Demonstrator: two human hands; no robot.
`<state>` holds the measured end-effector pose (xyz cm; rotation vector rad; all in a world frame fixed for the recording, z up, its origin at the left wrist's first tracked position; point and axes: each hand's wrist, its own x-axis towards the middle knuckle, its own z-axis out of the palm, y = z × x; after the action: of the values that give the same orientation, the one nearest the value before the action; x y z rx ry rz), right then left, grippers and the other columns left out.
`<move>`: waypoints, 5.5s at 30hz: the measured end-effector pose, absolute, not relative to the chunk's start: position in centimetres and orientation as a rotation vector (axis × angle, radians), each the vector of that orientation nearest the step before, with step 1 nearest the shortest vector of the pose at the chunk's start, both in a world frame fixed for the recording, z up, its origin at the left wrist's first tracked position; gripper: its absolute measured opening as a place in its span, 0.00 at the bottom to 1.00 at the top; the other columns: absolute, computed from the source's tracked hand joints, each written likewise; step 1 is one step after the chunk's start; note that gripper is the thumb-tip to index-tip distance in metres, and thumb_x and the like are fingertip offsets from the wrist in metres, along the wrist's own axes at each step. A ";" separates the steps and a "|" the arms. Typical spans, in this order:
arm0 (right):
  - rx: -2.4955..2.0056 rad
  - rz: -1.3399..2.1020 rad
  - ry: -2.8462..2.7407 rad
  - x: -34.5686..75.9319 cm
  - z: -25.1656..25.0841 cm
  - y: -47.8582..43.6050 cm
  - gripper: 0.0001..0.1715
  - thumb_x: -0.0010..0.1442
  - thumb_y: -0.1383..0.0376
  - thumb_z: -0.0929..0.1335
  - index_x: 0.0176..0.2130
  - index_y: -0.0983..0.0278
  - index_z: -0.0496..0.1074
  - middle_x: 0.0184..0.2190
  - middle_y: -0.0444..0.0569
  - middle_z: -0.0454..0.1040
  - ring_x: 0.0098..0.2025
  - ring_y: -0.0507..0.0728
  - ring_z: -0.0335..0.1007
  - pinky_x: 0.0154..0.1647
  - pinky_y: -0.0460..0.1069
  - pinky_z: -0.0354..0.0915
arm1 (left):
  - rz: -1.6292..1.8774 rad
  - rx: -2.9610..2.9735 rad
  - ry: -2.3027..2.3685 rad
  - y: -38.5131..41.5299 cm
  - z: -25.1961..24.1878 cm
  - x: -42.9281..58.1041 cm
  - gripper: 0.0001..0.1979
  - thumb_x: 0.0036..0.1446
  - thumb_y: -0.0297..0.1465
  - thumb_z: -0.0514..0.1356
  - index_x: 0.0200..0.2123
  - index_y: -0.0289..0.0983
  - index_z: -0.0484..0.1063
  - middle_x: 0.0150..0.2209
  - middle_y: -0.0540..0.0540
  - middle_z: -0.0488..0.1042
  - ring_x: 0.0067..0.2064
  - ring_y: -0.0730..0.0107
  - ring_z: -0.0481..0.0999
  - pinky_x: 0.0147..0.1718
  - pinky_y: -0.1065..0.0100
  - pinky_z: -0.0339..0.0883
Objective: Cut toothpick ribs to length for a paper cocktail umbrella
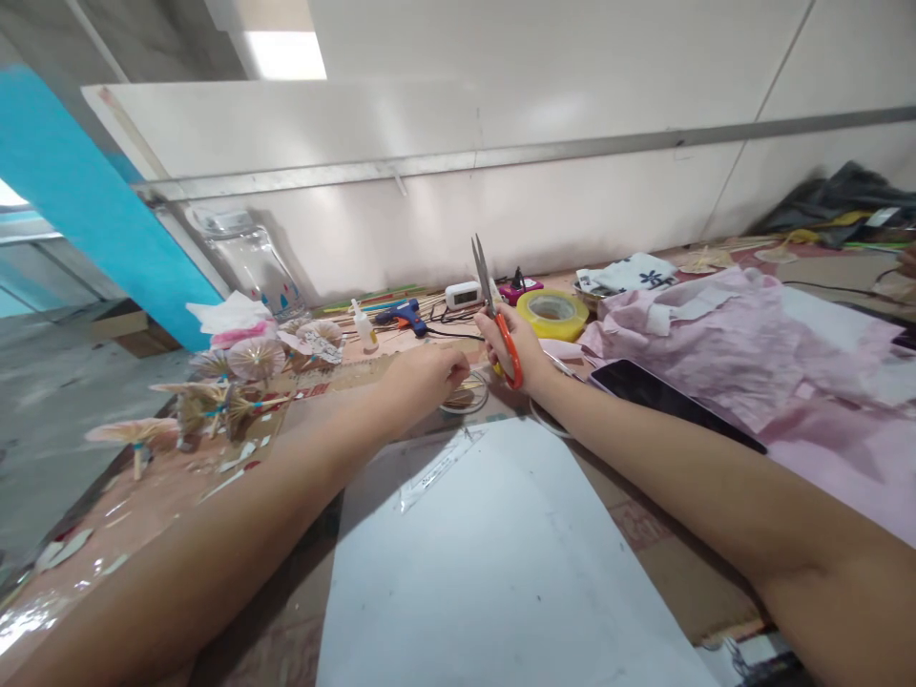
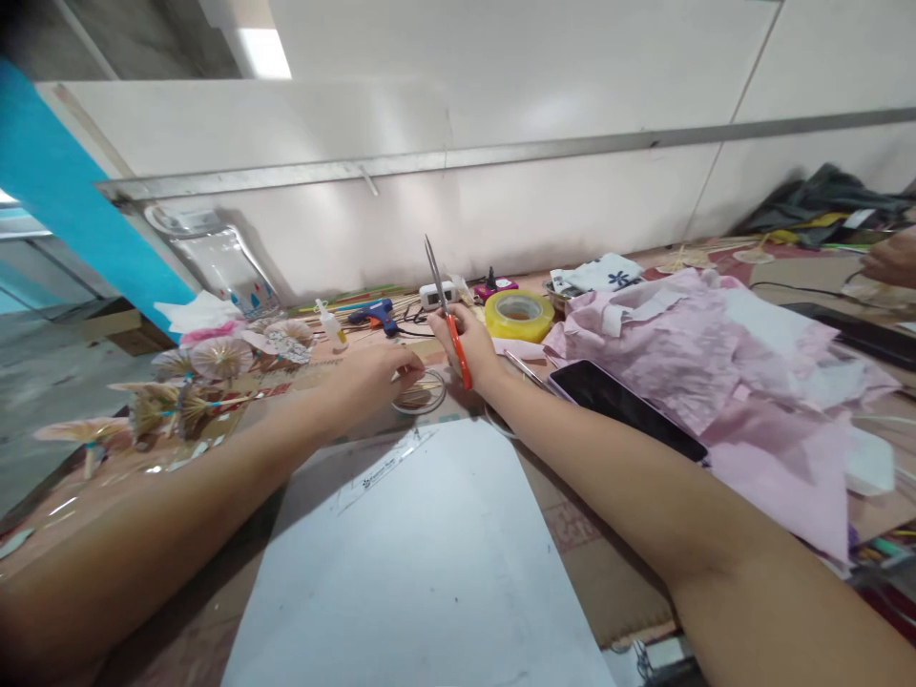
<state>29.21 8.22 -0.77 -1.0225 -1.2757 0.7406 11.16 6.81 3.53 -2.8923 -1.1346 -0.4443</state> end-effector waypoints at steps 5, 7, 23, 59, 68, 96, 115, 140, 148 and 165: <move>-1.049 0.732 -1.295 29.1 -0.6 8.2 0.25 0.57 0.43 0.72 0.38 0.59 0.67 0.23 0.37 0.62 0.20 0.49 0.54 0.18 0.45 0.54 | -0.646 -2.899 -1.271 5.8 5.5 9.1 0.11 0.65 0.32 0.57 0.45 0.40 0.79 0.35 0.49 0.82 0.34 0.67 0.79 0.35 0.68 0.69; -1.056 0.726 -1.311 29.1 -0.6 8.1 0.24 0.57 0.44 0.72 0.38 0.59 0.68 0.23 0.38 0.62 0.21 0.49 0.56 0.19 0.45 0.55 | -0.804 -2.971 -1.338 5.1 6.2 7.7 0.14 0.64 0.34 0.59 0.51 0.40 0.78 0.35 0.49 0.82 0.34 0.68 0.79 0.37 0.67 0.72; -1.041 0.615 -1.625 27.7 4.6 3.8 0.21 0.63 0.46 0.69 0.46 0.57 0.65 0.26 0.40 0.61 0.25 0.54 0.61 0.26 0.50 0.62 | -1.754 -3.287 -1.353 2.4 8.4 1.0 0.26 0.58 0.28 0.63 0.61 0.39 0.71 0.40 0.48 0.78 0.34 0.72 0.80 0.37 0.66 0.81; -1.029 1.010 -2.260 26.5 6.9 -1.1 0.37 0.56 0.33 0.69 0.49 0.58 0.75 0.38 0.48 0.72 0.37 0.58 0.67 0.34 0.49 0.63 | -1.908 -3.607 -1.057 1.4 10.3 0.5 0.15 0.57 0.27 0.65 0.49 0.38 0.78 0.44 0.46 0.81 0.27 0.78 0.77 0.28 0.71 0.74; -0.913 1.229 -2.161 25.7 7.4 -1.8 0.42 0.53 0.29 0.68 0.47 0.60 0.73 0.31 0.43 0.63 0.29 0.52 0.57 0.27 0.46 0.54 | -1.871 -3.725 -1.056 1.7 9.9 0.4 0.14 0.55 0.29 0.68 0.46 0.39 0.81 0.37 0.47 0.82 0.27 0.76 0.76 0.29 0.71 0.73; -1.056 0.946 -2.279 25.6 7.7 -2.0 0.41 0.58 0.31 0.65 0.47 0.62 0.71 0.34 0.47 0.69 0.33 0.55 0.63 0.31 0.48 0.62 | -1.942 -3.948 -0.794 2.3 9.1 0.5 0.11 0.59 0.24 0.67 0.44 0.40 0.82 0.41 0.48 0.83 0.28 0.80 0.78 0.29 0.76 0.74; -0.912 0.951 -2.289 25.6 6.8 -1.5 0.42 0.58 0.32 0.66 0.51 0.63 0.72 0.35 0.48 0.72 0.31 0.54 0.64 0.30 0.48 0.63 | -1.897 -4.087 -0.568 2.3 9.4 0.7 0.12 0.61 0.25 0.67 0.47 0.42 0.83 0.45 0.44 0.85 0.29 0.76 0.82 0.29 0.76 0.76; -0.862 0.981 -2.323 26.0 6.6 -1.9 0.45 0.57 0.30 0.65 0.55 0.61 0.69 0.33 0.44 0.65 0.31 0.53 0.60 0.31 0.48 0.61 | -1.955 -4.020 -0.676 1.3 9.7 0.6 0.12 0.61 0.23 0.66 0.46 0.40 0.83 0.42 0.45 0.85 0.29 0.76 0.81 0.29 0.75 0.76; -0.912 0.835 -2.326 25.7 7.1 -2.1 0.50 0.53 0.25 0.62 0.50 0.64 0.71 0.32 0.45 0.66 0.31 0.53 0.61 0.30 0.48 0.60 | -1.991 -3.996 -0.771 1.3 9.7 0.7 0.10 0.60 0.23 0.67 0.44 0.39 0.83 0.42 0.45 0.85 0.28 0.77 0.80 0.28 0.75 0.76; -0.878 0.972 -2.225 25.6 5.5 -1.7 0.41 0.58 0.31 0.65 0.50 0.60 0.72 0.39 0.48 0.69 0.34 0.53 0.60 0.31 0.48 0.59 | -1.847 -4.032 -0.838 2.0 8.9 0.4 0.11 0.60 0.28 0.68 0.47 0.40 0.82 0.39 0.43 0.84 0.27 0.75 0.79 0.25 0.74 0.72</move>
<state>25.59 -1.72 5.51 -0.8784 -2.2251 0.9717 0.37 2.05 8.93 -4.0315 -0.8381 -1.8474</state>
